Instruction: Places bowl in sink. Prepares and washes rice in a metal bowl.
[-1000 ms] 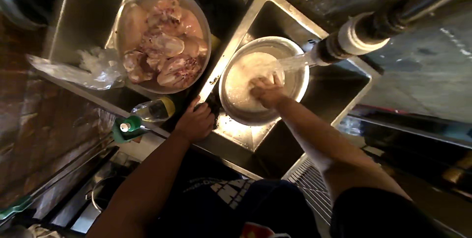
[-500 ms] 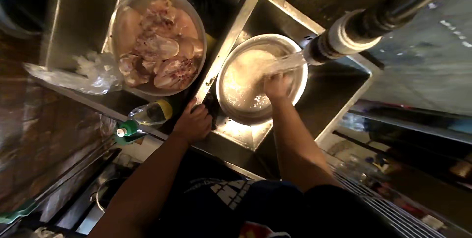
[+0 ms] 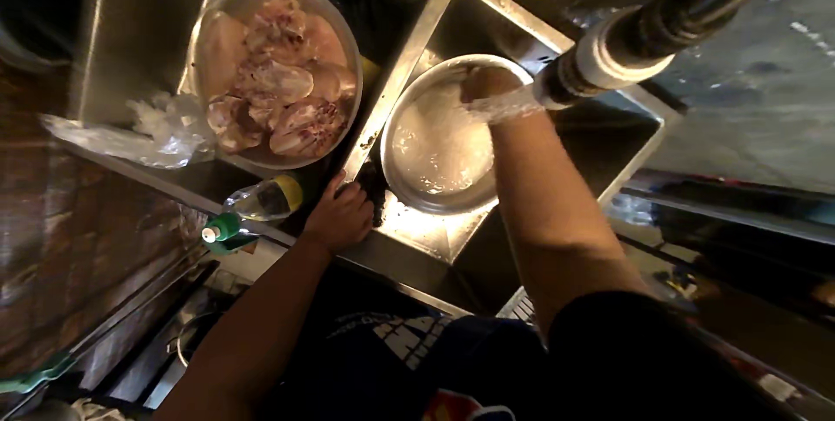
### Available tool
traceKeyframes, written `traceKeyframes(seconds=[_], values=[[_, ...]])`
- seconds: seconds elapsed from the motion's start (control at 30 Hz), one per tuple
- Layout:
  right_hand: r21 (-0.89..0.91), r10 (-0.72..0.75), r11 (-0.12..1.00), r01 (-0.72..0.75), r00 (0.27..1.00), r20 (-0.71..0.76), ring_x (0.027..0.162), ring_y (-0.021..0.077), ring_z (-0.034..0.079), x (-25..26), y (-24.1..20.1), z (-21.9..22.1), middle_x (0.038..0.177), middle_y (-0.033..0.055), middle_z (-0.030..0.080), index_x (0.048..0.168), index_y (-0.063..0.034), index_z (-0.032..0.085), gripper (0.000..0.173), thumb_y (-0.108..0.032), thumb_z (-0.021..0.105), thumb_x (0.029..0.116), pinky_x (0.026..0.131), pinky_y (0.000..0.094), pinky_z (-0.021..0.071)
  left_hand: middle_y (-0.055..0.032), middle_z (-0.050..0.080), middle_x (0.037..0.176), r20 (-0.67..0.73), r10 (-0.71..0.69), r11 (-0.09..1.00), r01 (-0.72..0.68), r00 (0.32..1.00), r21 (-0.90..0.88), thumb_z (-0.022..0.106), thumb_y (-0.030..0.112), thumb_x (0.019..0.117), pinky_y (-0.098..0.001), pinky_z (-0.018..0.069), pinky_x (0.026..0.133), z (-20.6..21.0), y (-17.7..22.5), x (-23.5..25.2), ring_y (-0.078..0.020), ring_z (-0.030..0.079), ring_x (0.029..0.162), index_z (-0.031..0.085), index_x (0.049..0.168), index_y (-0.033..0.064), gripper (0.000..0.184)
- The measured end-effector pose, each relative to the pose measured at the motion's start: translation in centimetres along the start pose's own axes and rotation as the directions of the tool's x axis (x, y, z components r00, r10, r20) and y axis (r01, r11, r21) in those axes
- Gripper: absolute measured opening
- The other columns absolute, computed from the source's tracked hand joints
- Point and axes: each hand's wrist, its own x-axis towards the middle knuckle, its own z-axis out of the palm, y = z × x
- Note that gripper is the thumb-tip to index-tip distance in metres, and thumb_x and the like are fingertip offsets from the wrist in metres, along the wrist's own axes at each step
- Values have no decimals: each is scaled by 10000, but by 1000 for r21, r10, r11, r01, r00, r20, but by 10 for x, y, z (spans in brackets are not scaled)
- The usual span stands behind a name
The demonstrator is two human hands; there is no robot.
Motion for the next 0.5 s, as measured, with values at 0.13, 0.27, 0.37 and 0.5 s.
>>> traceKeyframes(seconds=[0.13, 0.27, 0.37, 0.5], values=[[-325, -245, 902, 284, 957, 158, 1386, 473, 453, 9, -39, 78, 1425, 317, 530, 1298, 104, 609, 370, -138, 525, 1031, 1175, 631, 313, -58, 733, 1105, 1, 1, 1000, -1, 1000, 11, 598, 323, 977, -596, 287, 1197, 1, 1, 3, -276, 639, 1206, 758, 969, 144, 240], [-361, -375, 789, 498, 855, 359, 1421, 418, 430, -19, -41, 136, 1441, 243, 543, 1305, 64, 622, 346, -84, 570, 997, 1238, 560, 256, -65, 733, 1118, 5, 6, 1000, -6, 1000, 1, 590, 315, 990, -578, 280, 1209, -3, 0, 2, -275, 628, 1228, 762, 1005, 140, 246], [-223, -356, 847, 483, 827, 436, 1431, 399, 429, -39, -25, 137, 1490, 192, 524, 1383, -9, 582, 449, -198, 644, 981, 1235, 553, 257, -74, 731, 1155, 24, 1, 1000, 0, 1000, -28, 567, 317, 1006, -573, 264, 1220, -1, -2, 1, -280, 611, 1265, 756, 1033, 133, 266], [-312, -585, 670, 674, 738, 338, 1413, 407, 457, 7, -14, 126, 1433, 223, 572, 1296, 12, 661, 314, -94, 531, 1031, 1225, 593, 264, -78, 731, 1150, 23, 4, 1000, -4, 1000, -29, 561, 313, 1008, -578, 266, 1216, 0, -1, 2, -282, 613, 1261, 752, 1023, 130, 265]])
